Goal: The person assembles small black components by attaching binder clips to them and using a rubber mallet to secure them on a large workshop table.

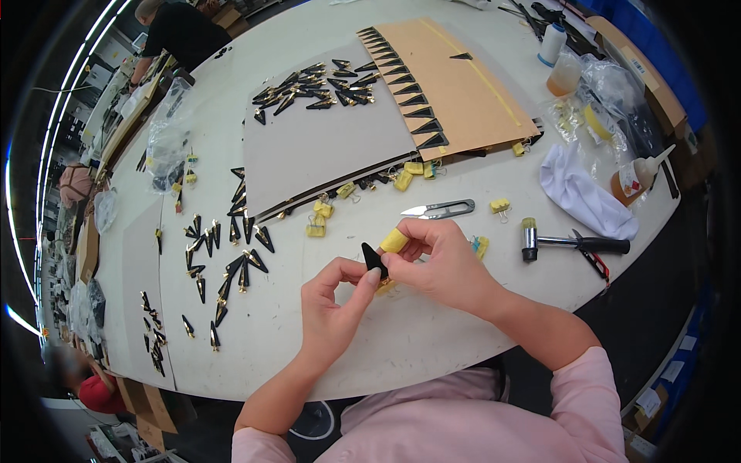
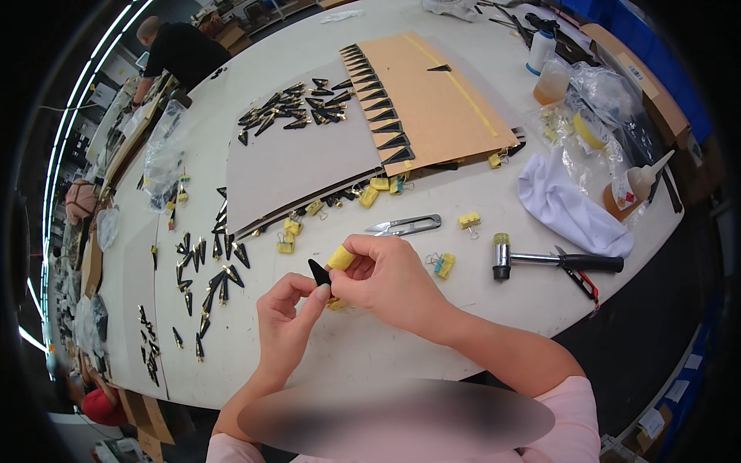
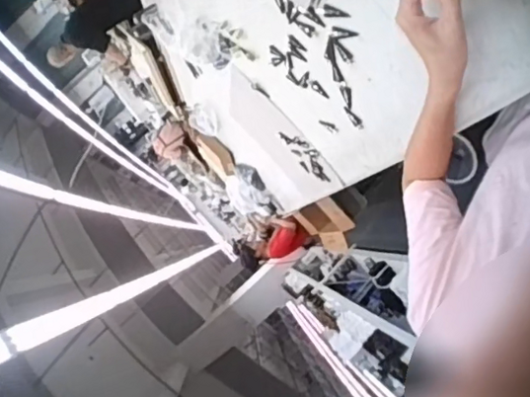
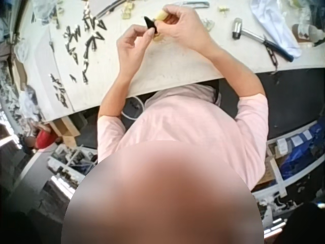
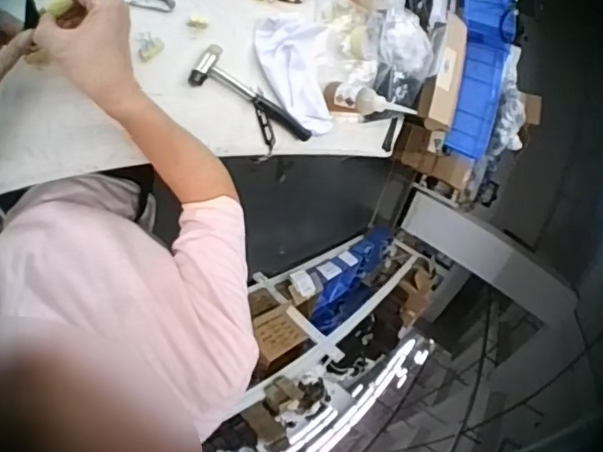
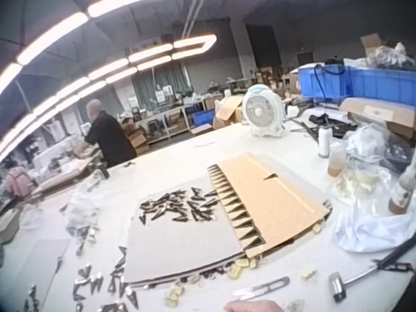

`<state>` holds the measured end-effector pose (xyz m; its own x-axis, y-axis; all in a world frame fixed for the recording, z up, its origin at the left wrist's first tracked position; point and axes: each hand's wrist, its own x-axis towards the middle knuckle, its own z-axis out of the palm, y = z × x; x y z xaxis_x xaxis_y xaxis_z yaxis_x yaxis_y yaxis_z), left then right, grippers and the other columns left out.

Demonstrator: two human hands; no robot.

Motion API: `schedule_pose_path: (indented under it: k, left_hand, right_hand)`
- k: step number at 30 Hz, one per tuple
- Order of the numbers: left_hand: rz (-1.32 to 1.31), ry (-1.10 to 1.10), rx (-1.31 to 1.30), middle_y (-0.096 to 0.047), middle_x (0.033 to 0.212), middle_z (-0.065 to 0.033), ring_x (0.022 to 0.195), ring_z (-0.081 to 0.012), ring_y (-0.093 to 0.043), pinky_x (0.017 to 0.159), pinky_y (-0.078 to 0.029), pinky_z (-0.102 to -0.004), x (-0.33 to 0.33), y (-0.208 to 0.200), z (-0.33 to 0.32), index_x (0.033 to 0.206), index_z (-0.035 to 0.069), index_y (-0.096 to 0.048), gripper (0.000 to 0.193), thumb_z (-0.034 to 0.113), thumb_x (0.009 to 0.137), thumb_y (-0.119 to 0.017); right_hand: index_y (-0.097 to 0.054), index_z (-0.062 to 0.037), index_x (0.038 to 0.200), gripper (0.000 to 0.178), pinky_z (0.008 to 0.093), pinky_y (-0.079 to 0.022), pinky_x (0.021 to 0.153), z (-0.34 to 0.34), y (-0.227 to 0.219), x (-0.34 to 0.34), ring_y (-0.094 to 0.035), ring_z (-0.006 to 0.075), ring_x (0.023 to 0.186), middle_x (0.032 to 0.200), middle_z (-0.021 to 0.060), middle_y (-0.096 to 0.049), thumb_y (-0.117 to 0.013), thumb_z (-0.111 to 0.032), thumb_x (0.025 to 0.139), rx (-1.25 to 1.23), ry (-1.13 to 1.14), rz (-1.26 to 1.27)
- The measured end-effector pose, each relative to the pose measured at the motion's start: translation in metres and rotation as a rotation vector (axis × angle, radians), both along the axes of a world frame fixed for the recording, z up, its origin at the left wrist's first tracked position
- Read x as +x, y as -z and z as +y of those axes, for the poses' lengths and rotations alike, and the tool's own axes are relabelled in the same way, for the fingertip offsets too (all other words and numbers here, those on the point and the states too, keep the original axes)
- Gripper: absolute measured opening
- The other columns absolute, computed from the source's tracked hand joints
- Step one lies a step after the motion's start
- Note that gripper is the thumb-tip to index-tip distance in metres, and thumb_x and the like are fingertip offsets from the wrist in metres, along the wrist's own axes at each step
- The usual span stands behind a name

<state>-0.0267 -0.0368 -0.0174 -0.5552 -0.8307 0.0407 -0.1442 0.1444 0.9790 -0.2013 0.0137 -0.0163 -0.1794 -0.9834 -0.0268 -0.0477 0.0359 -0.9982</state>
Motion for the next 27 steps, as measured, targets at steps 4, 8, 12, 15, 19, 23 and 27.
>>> schedule_pose_path:
  k: [4, 8, 12, 15, 19, 23, 27]
  left_hand:
    - [0.074, 0.002, 0.202, -0.062, 0.08, -0.0007, 0.074, -0.0048, -0.054, 0.069, -0.042, -0.0194, 0.0, 0.0, -0.002, 0.087, 0.0, -0.061, 0.008, 0.007, 0.089, -0.065]
    - [0.076, -0.018, 0.262, -0.062, 0.079, -0.0006, 0.074, -0.0064, -0.053, 0.071, -0.043, -0.0224, 0.0, -0.001, -0.003, 0.085, -0.001, -0.062, 0.011, 0.009, 0.088, -0.067]
    - [0.07, -0.006, 0.198, -0.062, 0.078, 0.0002, 0.073, -0.0059, -0.053, 0.071, -0.043, -0.0221, 0.0, 0.0, -0.003, 0.084, 0.0, -0.063, 0.011, 0.009, 0.088, -0.067]
    - [0.026, -0.002, 0.085, -0.062, 0.077, 0.0003, 0.073, -0.0056, -0.053, 0.071, -0.043, -0.0219, -0.001, 0.001, -0.001, 0.084, -0.001, -0.064, 0.011, 0.009, 0.088, -0.067]
    - [0.007, -0.005, 0.011, -0.063, 0.076, -0.0003, 0.072, -0.0057, -0.053, 0.07, -0.043, -0.0212, -0.003, 0.004, 0.001, 0.083, -0.002, -0.064, 0.012, 0.009, 0.087, -0.067]
    - [0.0, -0.012, 0.029, -0.063, 0.076, -0.0001, 0.072, -0.0055, -0.053, 0.07, -0.043, -0.0212, -0.003, 0.006, 0.001, 0.083, -0.002, -0.064, 0.011, 0.008, 0.087, -0.067]
    - [0.023, -0.005, 0.167, -0.063, 0.078, -0.0003, 0.074, -0.0057, -0.054, 0.07, -0.043, -0.0216, 0.0, 0.004, -0.001, 0.086, -0.001, -0.063, 0.011, 0.008, 0.088, -0.066]
  right_hand:
    - [-0.064, 0.005, 0.088, 0.018, 0.0211, -0.047, 0.061, -0.001, 0.001, -0.001, -0.058, 0.0053, 0.067, 0.075, 0.0047, -0.065, -0.066, -0.012, 0.085, 0.06, -0.031, -0.177]
    - [-0.064, 0.0061, 0.089, 0.02, 0.0214, -0.047, 0.062, 0.0, -0.002, -0.004, -0.059, 0.0056, 0.068, 0.076, 0.0053, -0.065, -0.065, -0.013, 0.086, 0.083, -0.058, -0.25]
    - [-0.065, 0.0043, 0.091, 0.016, 0.0217, -0.048, 0.064, 0.003, -0.009, -0.004, -0.059, 0.0059, 0.069, 0.078, 0.0041, -0.065, -0.066, -0.011, 0.086, 0.053, -0.047, -0.079]
    - [-0.065, 0.0035, 0.089, 0.015, 0.0222, -0.048, 0.063, 0.003, -0.007, -0.001, -0.06, 0.0068, 0.067, 0.076, 0.0048, -0.065, -0.067, -0.01, 0.083, 0.012, -0.007, 0.076]
    - [-0.063, 0.0038, 0.083, 0.016, 0.0229, -0.048, 0.059, 0.001, -0.002, 0.002, -0.06, 0.0079, 0.062, 0.069, 0.0068, -0.064, -0.068, -0.011, 0.078, 0.026, 0.04, 0.077]
    - [-0.063, 0.0036, 0.083, 0.015, 0.0224, -0.047, 0.058, -0.002, 0.006, 0.002, -0.058, 0.0061, 0.062, 0.068, 0.005, -0.063, -0.067, -0.01, 0.078, 0.019, 0.04, 0.045]
    - [-0.064, 0.0035, 0.087, 0.015, 0.0214, -0.046, 0.061, -0.003, 0.004, 0.0, -0.056, 0.0045, 0.066, 0.074, 0.0022, -0.063, -0.066, -0.011, 0.084, 0.119, -0.015, -0.187]
